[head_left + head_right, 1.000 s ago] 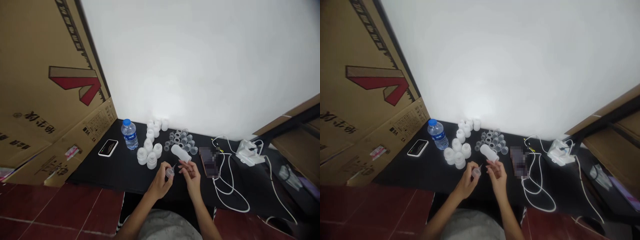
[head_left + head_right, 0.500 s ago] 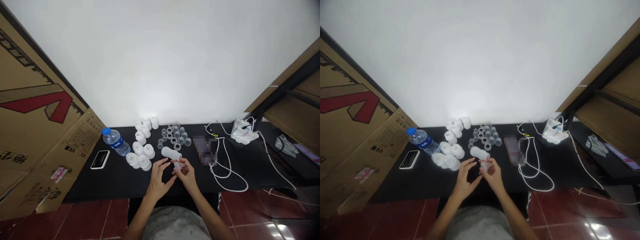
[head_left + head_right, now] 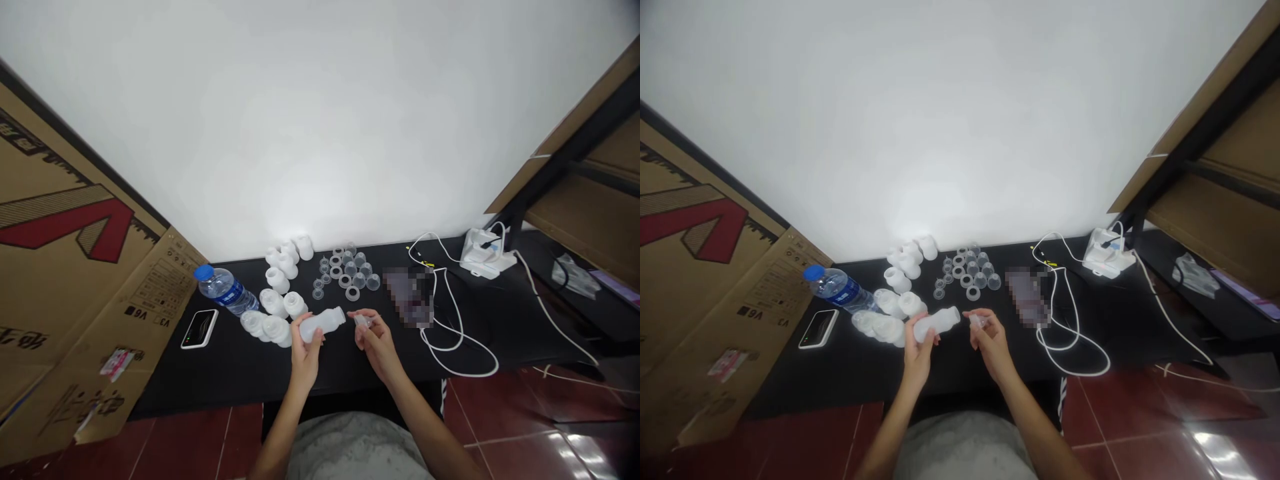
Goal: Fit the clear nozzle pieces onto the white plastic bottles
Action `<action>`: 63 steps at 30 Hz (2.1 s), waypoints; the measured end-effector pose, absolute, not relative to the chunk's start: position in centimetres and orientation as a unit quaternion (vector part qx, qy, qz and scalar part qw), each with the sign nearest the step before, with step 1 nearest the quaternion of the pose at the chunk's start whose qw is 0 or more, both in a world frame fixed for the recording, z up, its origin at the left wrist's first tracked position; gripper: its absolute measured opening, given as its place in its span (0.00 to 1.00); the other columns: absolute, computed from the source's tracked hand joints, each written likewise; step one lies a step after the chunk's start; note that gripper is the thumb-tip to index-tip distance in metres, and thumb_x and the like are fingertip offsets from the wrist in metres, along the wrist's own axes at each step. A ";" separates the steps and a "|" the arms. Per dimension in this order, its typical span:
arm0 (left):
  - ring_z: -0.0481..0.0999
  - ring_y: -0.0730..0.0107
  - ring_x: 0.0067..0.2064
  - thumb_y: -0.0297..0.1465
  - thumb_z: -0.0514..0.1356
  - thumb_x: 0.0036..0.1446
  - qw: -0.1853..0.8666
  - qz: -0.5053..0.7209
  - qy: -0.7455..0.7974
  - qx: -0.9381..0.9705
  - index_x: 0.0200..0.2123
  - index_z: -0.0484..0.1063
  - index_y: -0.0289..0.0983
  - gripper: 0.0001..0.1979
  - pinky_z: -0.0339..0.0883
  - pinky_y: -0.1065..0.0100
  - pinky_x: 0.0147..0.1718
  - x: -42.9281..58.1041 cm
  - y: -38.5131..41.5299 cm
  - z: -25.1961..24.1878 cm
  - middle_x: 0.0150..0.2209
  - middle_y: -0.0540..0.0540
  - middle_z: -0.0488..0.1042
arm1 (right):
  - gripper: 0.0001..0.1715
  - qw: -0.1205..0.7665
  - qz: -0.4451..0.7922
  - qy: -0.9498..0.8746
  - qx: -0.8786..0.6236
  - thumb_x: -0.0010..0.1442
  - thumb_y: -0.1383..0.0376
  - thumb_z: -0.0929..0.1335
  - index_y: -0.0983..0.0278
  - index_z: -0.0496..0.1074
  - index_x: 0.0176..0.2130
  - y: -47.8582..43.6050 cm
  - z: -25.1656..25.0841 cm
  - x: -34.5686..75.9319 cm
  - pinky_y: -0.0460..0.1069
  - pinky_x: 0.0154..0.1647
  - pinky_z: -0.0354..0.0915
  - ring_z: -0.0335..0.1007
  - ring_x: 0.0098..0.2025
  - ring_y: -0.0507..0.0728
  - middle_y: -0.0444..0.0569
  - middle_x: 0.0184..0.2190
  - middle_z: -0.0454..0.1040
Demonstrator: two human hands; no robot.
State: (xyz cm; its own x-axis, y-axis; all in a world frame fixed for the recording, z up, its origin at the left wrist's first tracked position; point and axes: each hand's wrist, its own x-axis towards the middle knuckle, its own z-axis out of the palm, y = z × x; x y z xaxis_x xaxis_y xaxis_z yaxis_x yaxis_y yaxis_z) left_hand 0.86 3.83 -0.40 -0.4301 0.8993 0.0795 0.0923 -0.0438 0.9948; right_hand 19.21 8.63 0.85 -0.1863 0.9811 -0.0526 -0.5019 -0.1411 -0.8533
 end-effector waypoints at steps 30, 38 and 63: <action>0.78 0.63 0.35 0.51 0.64 0.67 0.278 0.566 0.633 0.449 0.42 0.76 0.38 0.20 0.73 0.66 0.35 0.4 3.6 0.2 0.36 0.46 0.78 | 0.19 0.476 0.637 -0.524 -0.305 0.57 0.61 0.83 0.55 0.83 0.48 8.2 -0.6 20.3 0.56 0.56 0.75 0.77 0.59 0.64 0.53 0.56 0.81; 0.77 0.65 0.31 0.49 0.64 0.67 0.280 0.575 0.631 0.438 0.40 0.76 0.38 0.19 0.71 0.68 0.30 0.4 3.2 -0.3 0.31 0.48 0.78 | 0.22 0.460 0.662 -0.520 -0.283 0.54 0.61 0.85 0.57 0.82 0.47 8.2 -1.2 20.6 0.56 0.53 0.77 0.79 0.57 0.63 0.53 0.54 0.82; 0.77 0.64 0.32 0.53 0.64 0.64 0.296 0.586 0.616 0.434 0.44 0.76 0.39 0.23 0.72 0.67 0.31 0.8 2.6 -0.4 0.35 0.46 0.78 | 0.41 0.417 0.561 -0.570 -0.431 0.77 0.41 0.60 0.60 0.62 0.20 7.2 -0.2 19.9 0.49 0.23 0.50 0.53 0.20 0.51 0.40 0.16 0.57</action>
State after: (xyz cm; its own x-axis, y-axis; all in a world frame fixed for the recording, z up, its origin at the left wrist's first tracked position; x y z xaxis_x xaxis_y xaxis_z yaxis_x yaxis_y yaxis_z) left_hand 0.83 2.59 -0.41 -0.4478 0.8824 0.1441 0.1881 -0.0646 0.9800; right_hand 19.89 7.21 -0.16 -0.2799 0.9600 -0.0074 0.0235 -0.0008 -0.9997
